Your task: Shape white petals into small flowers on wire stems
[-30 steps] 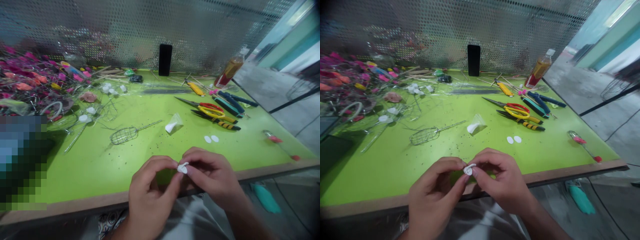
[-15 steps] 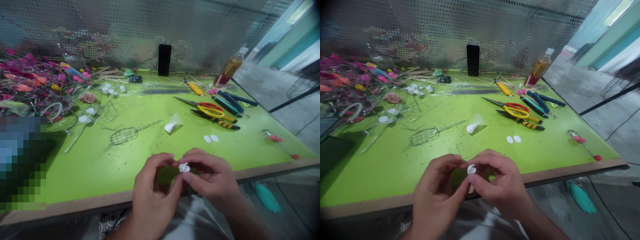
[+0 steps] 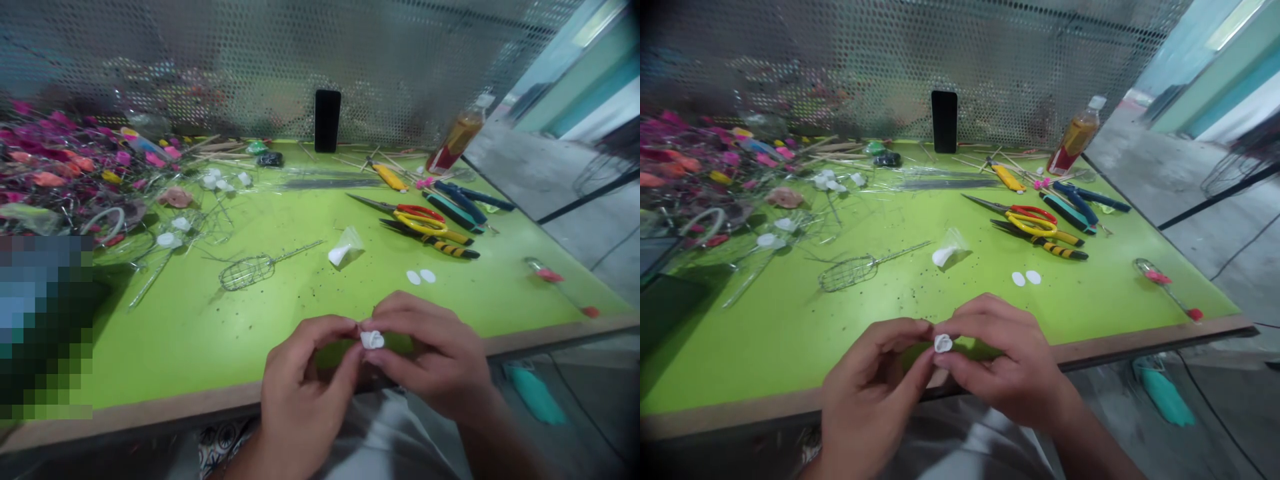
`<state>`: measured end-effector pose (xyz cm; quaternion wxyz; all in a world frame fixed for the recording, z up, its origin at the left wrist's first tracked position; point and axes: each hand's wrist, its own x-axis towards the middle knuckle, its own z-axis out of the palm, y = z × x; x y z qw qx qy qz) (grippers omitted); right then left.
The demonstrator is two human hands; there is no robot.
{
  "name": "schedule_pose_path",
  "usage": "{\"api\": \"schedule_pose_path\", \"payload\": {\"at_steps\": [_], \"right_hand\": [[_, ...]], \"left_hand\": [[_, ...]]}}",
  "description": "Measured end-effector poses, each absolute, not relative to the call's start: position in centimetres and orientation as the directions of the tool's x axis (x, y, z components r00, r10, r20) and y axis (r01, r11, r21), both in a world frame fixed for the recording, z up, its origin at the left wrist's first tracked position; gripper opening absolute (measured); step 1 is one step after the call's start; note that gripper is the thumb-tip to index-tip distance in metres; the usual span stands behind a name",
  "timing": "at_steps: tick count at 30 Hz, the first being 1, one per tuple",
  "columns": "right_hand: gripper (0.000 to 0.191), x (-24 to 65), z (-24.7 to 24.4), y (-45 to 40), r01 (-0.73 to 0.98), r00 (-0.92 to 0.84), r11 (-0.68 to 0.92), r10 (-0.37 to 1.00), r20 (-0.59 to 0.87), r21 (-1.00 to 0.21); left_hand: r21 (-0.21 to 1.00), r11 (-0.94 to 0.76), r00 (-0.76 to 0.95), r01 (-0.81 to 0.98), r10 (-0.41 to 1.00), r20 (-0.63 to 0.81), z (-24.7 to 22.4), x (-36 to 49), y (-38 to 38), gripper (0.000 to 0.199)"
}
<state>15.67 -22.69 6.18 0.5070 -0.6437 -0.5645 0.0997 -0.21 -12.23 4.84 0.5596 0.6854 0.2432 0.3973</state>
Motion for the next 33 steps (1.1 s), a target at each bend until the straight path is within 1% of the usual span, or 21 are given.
{"api": "schedule_pose_path", "payload": {"at_steps": [2,5,9,13,16,19,23,25,27,29,31,32,33], "right_hand": [[0.024,15.7,6.3,-22.6,0.637,0.321,0.166,0.831,0.455,-0.753],[0.028,15.6,6.3,-22.6,0.692,0.288,0.204,0.802,0.524,-0.692],[0.041,15.5,6.2,-22.7,0.772,0.261,0.225,0.74,0.62,-0.594],[0.04,15.6,6.4,-22.6,0.798,0.24,0.217,0.741,0.627,-0.563],[0.037,15.8,6.7,-22.5,0.784,0.234,0.234,0.747,0.622,-0.575],[0.036,16.0,6.8,-22.3,0.767,0.226,0.258,0.748,0.624,-0.588],[0.034,16.1,6.9,-22.0,0.751,0.222,0.279,0.747,0.627,-0.598],[0.031,16.0,6.9,-21.9,0.745,0.216,0.277,0.76,0.613,-0.606],[0.031,15.9,6.9,-21.8,0.741,0.202,0.279,0.774,0.599,-0.61],[0.037,16.0,6.7,-22.0,0.732,0.172,0.302,0.785,0.595,-0.61],[0.049,16.8,6.7,-22.8,0.709,0.177,0.291,0.809,0.561,-0.643],[0.058,17.6,6.7,-23.4,0.694,0.215,0.255,0.82,0.531,-0.673],[0.067,18.7,6.9,-24.0,0.68,0.288,0.169,0.833,0.472,-0.713]], "left_hand": [[0.959,-0.256,0.566,-0.124,0.776,0.28,4.9,-0.2,-12.2,0.032],[0.959,-0.234,0.597,-0.158,0.752,0.281,5.0,-0.3,-12.1,0.033],[0.969,-0.129,0.668,-0.209,0.705,0.238,5.1,-0.6,-12.1,0.032],[0.967,0.01,0.679,-0.253,0.714,0.17,5.2,-0.6,-12.1,0.033],[0.953,0.127,0.69,-0.276,0.716,0.104,5.3,-0.4,-12.1,0.029],[0.911,0.289,0.715,-0.293,0.699,0.008,5.2,-0.3,-11.9,0.022],[0.782,0.553,0.792,-0.289,0.597,-0.129,4.7,-0.1,-11.4,0.014],[0.722,0.635,0.82,-0.275,0.547,-0.169,4.3,0.0,-11.1,0.013],[0.702,0.662,0.831,-0.265,0.526,-0.182,4.0,-0.1,-10.9,0.014],[0.709,0.658,0.839,-0.253,0.514,-0.178,3.8,-0.2,-10.6,0.017],[0.726,0.642,0.842,-0.246,0.512,-0.167,3.5,-0.3,-10.5,0.019],[0.737,0.627,0.835,-0.251,0.525,-0.163,3.4,-0.3,-10.4,0.018],[0.749,0.612,0.822,-0.255,0.545,-0.165,3.4,-0.3,-10.4,0.018]]}}
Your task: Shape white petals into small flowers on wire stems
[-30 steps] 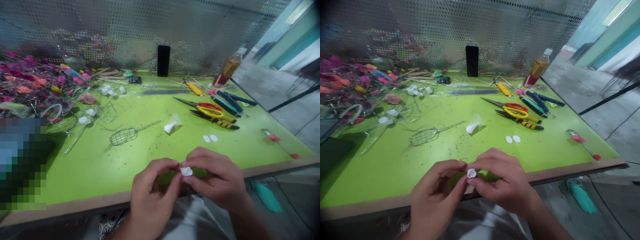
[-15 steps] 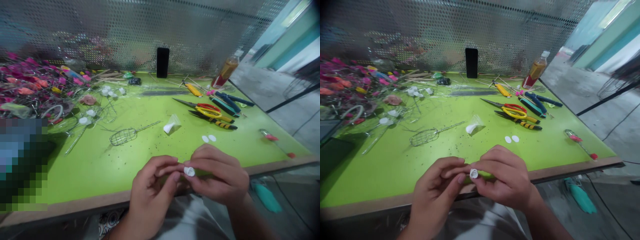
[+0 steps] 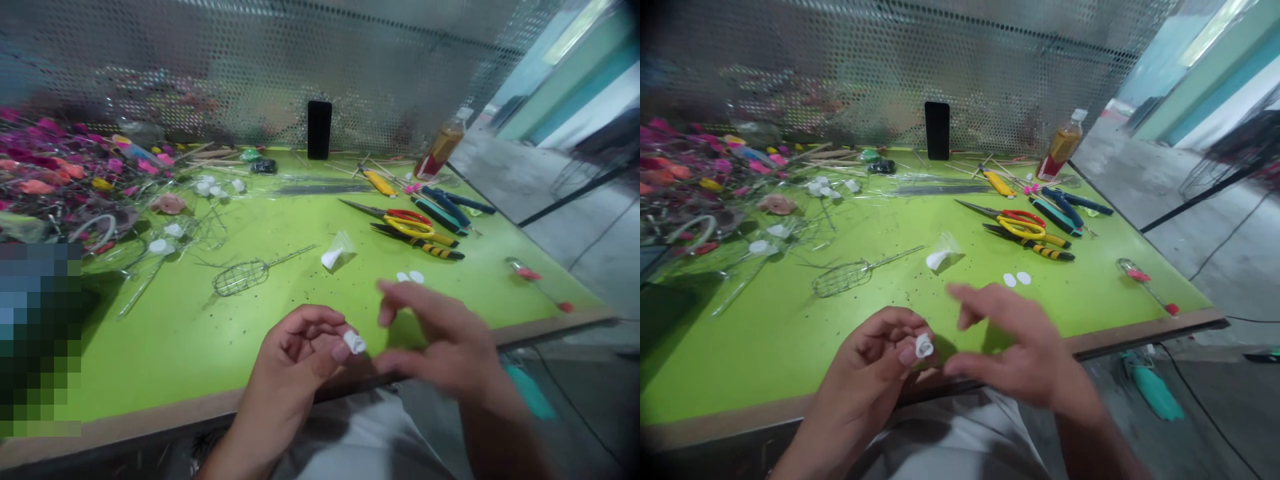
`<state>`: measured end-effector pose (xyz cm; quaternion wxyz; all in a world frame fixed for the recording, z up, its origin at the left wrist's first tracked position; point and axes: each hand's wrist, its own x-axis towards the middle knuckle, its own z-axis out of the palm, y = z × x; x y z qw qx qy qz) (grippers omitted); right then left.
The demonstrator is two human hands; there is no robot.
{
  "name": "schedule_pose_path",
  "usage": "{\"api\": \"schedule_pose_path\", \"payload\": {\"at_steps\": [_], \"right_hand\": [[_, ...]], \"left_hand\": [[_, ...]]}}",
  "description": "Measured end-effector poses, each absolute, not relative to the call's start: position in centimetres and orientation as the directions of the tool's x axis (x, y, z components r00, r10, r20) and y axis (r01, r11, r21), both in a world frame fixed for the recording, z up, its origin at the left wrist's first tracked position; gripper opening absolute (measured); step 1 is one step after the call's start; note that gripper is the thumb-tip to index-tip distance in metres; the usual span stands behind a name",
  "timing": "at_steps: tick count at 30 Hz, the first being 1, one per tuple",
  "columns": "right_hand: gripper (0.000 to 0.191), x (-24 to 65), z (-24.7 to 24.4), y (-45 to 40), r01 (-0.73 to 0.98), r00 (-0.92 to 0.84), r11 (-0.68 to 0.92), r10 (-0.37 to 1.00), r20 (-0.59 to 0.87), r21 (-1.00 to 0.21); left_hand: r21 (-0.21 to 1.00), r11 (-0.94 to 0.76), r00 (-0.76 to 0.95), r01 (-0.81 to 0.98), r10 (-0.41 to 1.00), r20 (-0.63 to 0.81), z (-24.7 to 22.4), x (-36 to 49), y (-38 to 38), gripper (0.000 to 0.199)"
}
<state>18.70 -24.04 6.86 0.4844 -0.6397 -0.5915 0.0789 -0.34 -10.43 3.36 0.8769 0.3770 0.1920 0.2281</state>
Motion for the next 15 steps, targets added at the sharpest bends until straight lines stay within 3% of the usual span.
{"api": "schedule_pose_path", "payload": {"at_steps": [2,3,5,8,15], "right_hand": [[0.057,21.5,7.4,-25.4,0.663,0.49,0.002,0.755,0.436,-0.748],[0.045,23.0,7.8,-26.0,0.705,0.515,-0.062,0.73,0.449,-0.707],[0.028,25.8,8.6,-26.6,0.846,0.409,-0.16,0.807,0.427,-0.508],[0.029,28.5,9.0,-25.9,0.941,0.2,-0.122,0.953,0.227,-0.317],[0.03,29.8,7.7,-24.1,0.977,0.09,-0.081,0.995,0.04,-0.198]], "left_hand": [[0.773,0.577,0.782,-0.264,0.597,-0.178,3.2,-0.4,-10.4,0.016],[0.782,0.564,0.765,-0.264,0.617,-0.186,3.2,-0.4,-10.4,0.016],[0.796,0.551,0.751,-0.25,0.629,-0.2,3.2,-0.4,-10.5,0.014],[0.821,0.515,0.741,-0.247,0.646,-0.182,3.5,-0.4,-10.5,0.013],[0.868,0.459,0.704,-0.188,0.679,-0.207,3.8,-0.7,-10.3,0.008]]}}
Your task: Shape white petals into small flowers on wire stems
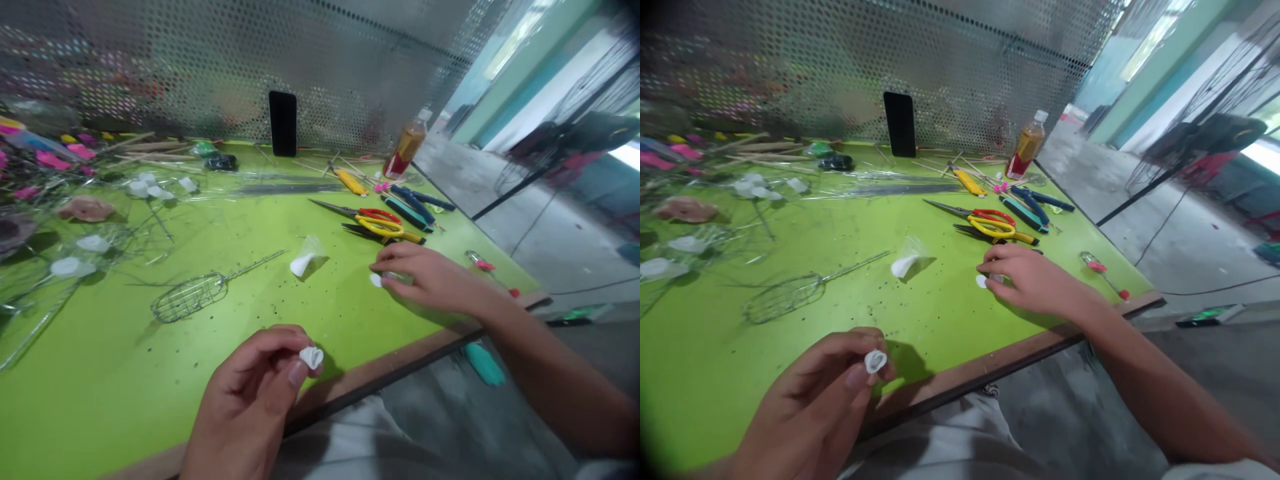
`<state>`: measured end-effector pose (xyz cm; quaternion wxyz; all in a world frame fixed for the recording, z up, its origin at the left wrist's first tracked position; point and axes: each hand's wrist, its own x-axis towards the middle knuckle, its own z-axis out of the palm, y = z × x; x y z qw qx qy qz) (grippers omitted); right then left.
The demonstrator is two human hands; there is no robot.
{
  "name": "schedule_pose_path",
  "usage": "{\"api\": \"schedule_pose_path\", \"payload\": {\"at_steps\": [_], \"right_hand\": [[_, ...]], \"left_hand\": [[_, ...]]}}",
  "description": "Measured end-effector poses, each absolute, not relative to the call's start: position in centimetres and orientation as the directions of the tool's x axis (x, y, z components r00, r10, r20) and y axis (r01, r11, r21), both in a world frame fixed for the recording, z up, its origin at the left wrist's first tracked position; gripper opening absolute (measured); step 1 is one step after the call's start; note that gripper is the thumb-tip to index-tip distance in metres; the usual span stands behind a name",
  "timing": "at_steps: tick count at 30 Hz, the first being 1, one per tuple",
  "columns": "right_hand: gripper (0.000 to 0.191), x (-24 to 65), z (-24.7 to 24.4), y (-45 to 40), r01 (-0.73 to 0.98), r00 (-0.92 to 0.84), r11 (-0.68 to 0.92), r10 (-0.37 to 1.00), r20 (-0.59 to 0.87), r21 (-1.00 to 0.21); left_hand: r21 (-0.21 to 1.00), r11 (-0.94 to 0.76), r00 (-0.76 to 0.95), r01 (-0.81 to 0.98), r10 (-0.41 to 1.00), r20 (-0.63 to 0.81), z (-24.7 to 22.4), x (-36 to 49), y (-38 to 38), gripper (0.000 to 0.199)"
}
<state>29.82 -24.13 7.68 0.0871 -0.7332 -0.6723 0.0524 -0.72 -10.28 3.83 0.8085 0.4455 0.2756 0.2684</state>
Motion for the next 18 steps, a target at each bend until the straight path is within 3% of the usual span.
{"api": "schedule_pose_path", "payload": {"at_steps": [6,11,18], "right_hand": [[0.02,29.4,7.2,-24.1,0.947,0.197,-0.181,0.98,0.036,-0.267],[0.018,29.7,7.8,-22.8,0.863,0.312,-0.333,0.943,-0.118,-0.379],[0.018,30.9,9.1,-21.3,0.849,0.252,-0.346,0.93,-0.269,-0.4]], "left_hand": [[0.879,0.44,0.718,-0.183,0.67,-0.186,3.8,-0.7,-10.3,0.007],[0.865,0.48,0.695,-0.147,0.672,-0.255,4.3,-0.6,-10.4,0.011],[0.873,0.458,0.702,-0.165,0.677,-0.222,4.1,-0.7,-10.3,0.01]]}}
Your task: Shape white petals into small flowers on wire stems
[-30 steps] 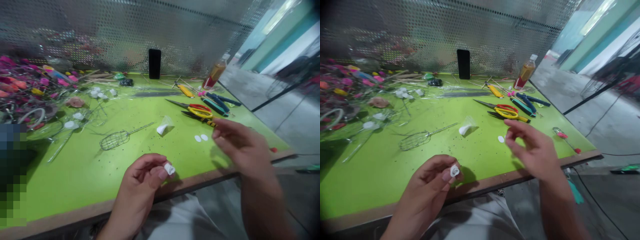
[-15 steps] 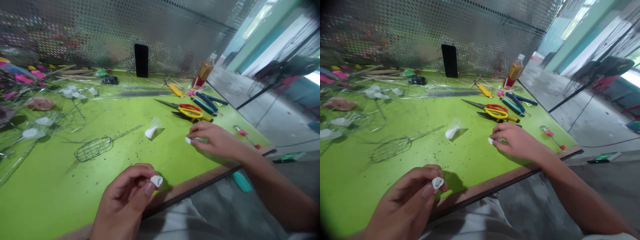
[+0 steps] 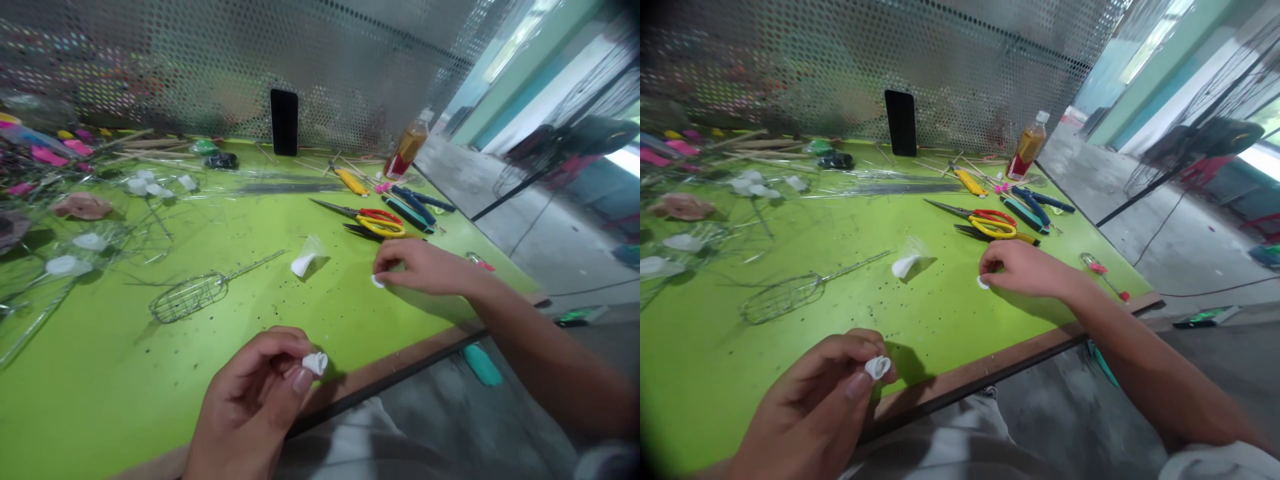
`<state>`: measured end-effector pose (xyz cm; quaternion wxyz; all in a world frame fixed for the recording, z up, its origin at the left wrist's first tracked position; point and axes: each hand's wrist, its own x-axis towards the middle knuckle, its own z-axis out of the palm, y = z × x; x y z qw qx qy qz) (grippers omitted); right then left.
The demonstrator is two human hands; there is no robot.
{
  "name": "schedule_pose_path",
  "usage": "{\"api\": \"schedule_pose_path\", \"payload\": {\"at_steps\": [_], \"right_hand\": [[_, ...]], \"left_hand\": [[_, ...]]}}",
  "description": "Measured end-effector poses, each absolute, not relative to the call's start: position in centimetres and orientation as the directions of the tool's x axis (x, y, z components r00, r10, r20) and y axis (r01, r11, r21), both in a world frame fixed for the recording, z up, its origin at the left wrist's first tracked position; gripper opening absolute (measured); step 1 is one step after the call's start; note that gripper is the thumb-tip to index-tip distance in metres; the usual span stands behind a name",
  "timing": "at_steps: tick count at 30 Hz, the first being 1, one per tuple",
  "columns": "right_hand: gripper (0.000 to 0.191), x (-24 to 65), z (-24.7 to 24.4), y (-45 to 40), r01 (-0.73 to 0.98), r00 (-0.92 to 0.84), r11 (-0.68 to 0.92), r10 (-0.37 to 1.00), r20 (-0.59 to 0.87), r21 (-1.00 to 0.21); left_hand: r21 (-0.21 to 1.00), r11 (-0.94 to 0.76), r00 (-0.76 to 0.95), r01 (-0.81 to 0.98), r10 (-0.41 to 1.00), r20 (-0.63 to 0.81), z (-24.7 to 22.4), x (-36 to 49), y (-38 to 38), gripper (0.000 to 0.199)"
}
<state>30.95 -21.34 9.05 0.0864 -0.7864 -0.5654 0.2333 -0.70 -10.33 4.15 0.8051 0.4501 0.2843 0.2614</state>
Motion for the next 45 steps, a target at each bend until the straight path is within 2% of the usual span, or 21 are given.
{"api": "schedule_pose_path", "payload": {"at_steps": [6,11,15,21,23,29,35,40,42,45], "right_hand": [[0.013,31.1,9.2,-21.2,0.886,0.185,-0.264,0.955,-0.232,-0.38],[0.032,30.9,8.9,-22.5,0.921,0.138,-0.182,0.979,-0.15,-0.344],[0.031,30.4,8.4,-23.5,0.951,0.132,-0.155,0.986,-0.102,-0.267],[0.021,30.6,8.2,-23.0,0.897,0.184,-0.21,0.978,-0.103,-0.39],[0.019,30.8,8.2,-22.7,0.897,0.175,-0.209,0.977,-0.122,-0.389],[0.01,31.1,8.1,-22.7,0.939,0.054,-0.067,0.997,-0.049,-0.337],[0.011,30.8,8.8,-23.7,0.916,-0.022,0.026,1.0,0.014,-0.4],[0.012,30.2,8.6,-24.9,0.871,0.086,-0.064,0.996,0.024,-0.486],[0.011,30.0,8.2,-25.3,0.83,0.186,-0.154,0.983,0.005,-0.535],[0.018,29.8,7.8,-25.9,0.673,0.379,-0.293,0.925,-0.024,-0.679]], "left_hand": [[0.883,0.439,0.72,-0.166,0.666,-0.196,4.0,-0.7,-10.2,0.009],[0.894,0.415,0.72,-0.168,0.671,-0.176,3.8,-0.8,-10.2,0.008],[0.9,0.401,0.718,-0.17,0.676,-0.166,3.7,-0.8,-10.2,0.007],[0.915,0.378,0.692,-0.143,0.699,-0.181,3.9,-0.8,-10.2,0.009],[0.916,0.377,0.687,-0.135,0.702,-0.188,4.1,-0.8,-10.2,0.009],[0.898,0.43,0.654,-0.098,0.708,-0.268,4.0,-0.8,-10.4,0.012],[0.865,0.48,0.632,-0.145,0.718,-0.292,3.8,-0.6,-10.7,0.011],[0.829,0.506,0.69,-0.24,0.689,-0.221,4.2,-0.1,-10.7,0.009],[0.827,0.497,0.695,-0.261,0.692,-0.197,4.0,0.0,-10.6,0.011],[0.823,0.497,0.702,-0.275,0.689,-0.181,3.6,-0.1,-10.6,0.013]]}}
